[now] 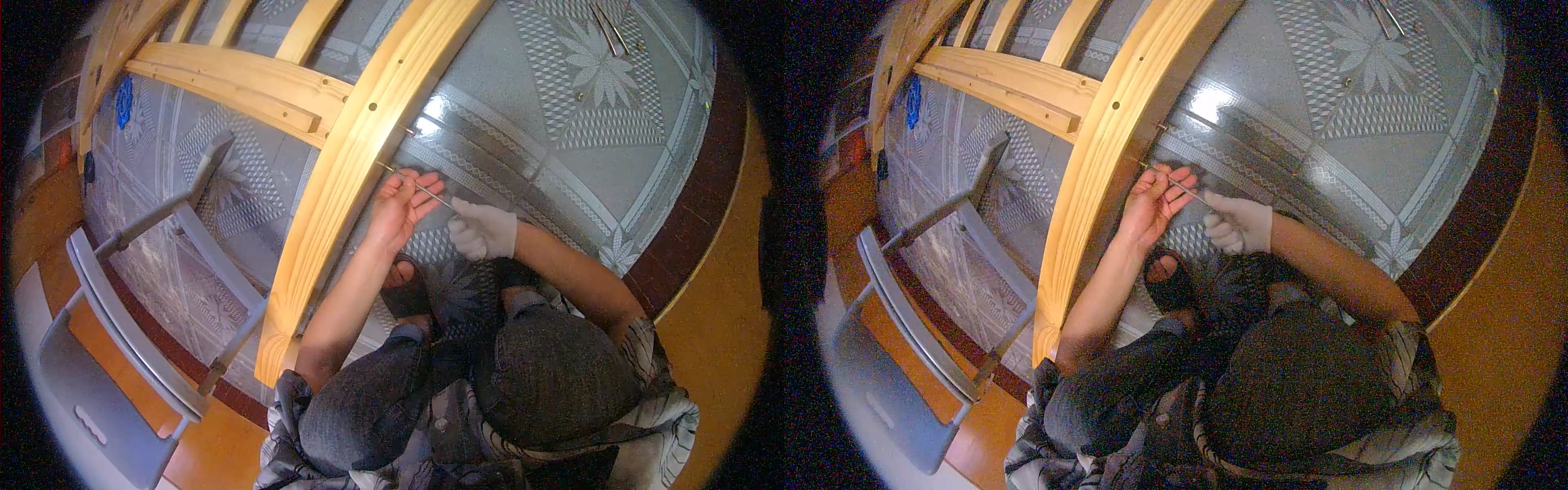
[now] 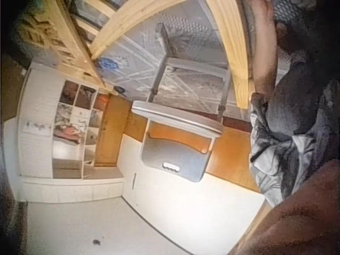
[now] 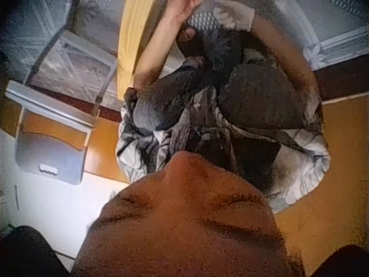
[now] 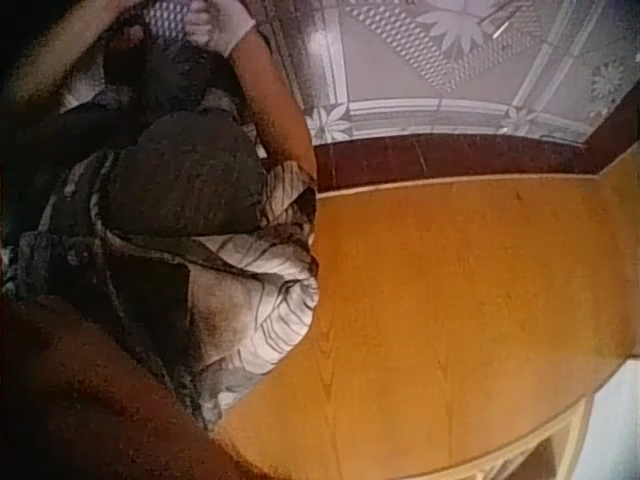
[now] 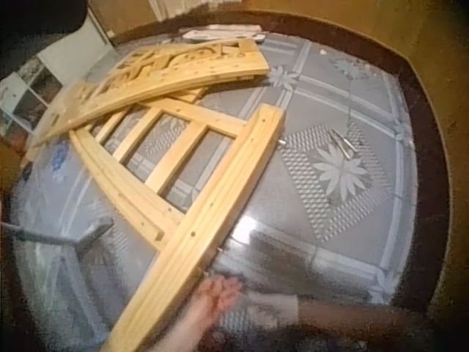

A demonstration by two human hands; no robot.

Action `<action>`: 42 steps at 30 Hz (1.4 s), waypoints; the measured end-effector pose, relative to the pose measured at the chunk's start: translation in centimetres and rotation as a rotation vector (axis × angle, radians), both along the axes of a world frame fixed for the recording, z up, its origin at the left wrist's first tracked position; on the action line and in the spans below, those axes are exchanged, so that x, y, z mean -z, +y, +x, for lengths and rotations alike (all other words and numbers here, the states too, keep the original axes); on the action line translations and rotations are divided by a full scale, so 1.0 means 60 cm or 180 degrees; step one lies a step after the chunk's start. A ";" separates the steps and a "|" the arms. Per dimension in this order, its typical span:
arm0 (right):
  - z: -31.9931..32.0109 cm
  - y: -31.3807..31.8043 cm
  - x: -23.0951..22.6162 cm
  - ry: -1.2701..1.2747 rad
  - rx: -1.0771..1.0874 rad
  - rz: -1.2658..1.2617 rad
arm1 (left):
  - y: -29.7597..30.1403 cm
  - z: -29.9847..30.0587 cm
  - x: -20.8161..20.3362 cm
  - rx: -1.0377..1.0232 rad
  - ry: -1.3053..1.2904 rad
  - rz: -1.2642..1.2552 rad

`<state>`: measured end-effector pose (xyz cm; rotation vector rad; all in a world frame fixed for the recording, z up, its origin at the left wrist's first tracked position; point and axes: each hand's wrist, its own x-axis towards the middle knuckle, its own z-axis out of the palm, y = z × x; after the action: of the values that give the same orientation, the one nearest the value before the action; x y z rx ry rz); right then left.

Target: The person uses a screwdriver to drive screws into pre-drilled holes to assemble a wooden bed frame component on a tiled floor.

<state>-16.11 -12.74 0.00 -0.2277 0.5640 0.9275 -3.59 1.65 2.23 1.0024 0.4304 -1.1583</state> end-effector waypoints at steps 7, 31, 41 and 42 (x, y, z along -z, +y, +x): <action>-0.001 0.005 -0.020 -0.0974 0.0414 -0.3186 | -0.012 -0.002 -0.009 0.0142 -0.0119 0.0244; -0.012 -0.001 0.013 -0.0563 0.1074 0.0725 | -0.011 -0.001 -0.003 -0.0073 0.0158 -0.0096; 0.006 0.013 -0.046 -0.2799 -0.1407 -0.5130 | -0.004 0.002 -0.006 0.0009 0.0059 0.0097; -0.003 0.013 -0.030 -0.2779 -0.1422 -0.5147 | -0.008 -0.001 -0.003 -0.0029 0.0114 0.0050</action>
<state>-16.28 -11.98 1.79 -2.1591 0.3060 0.4834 -3.63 1.19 2.44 0.9935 0.4727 -1.1676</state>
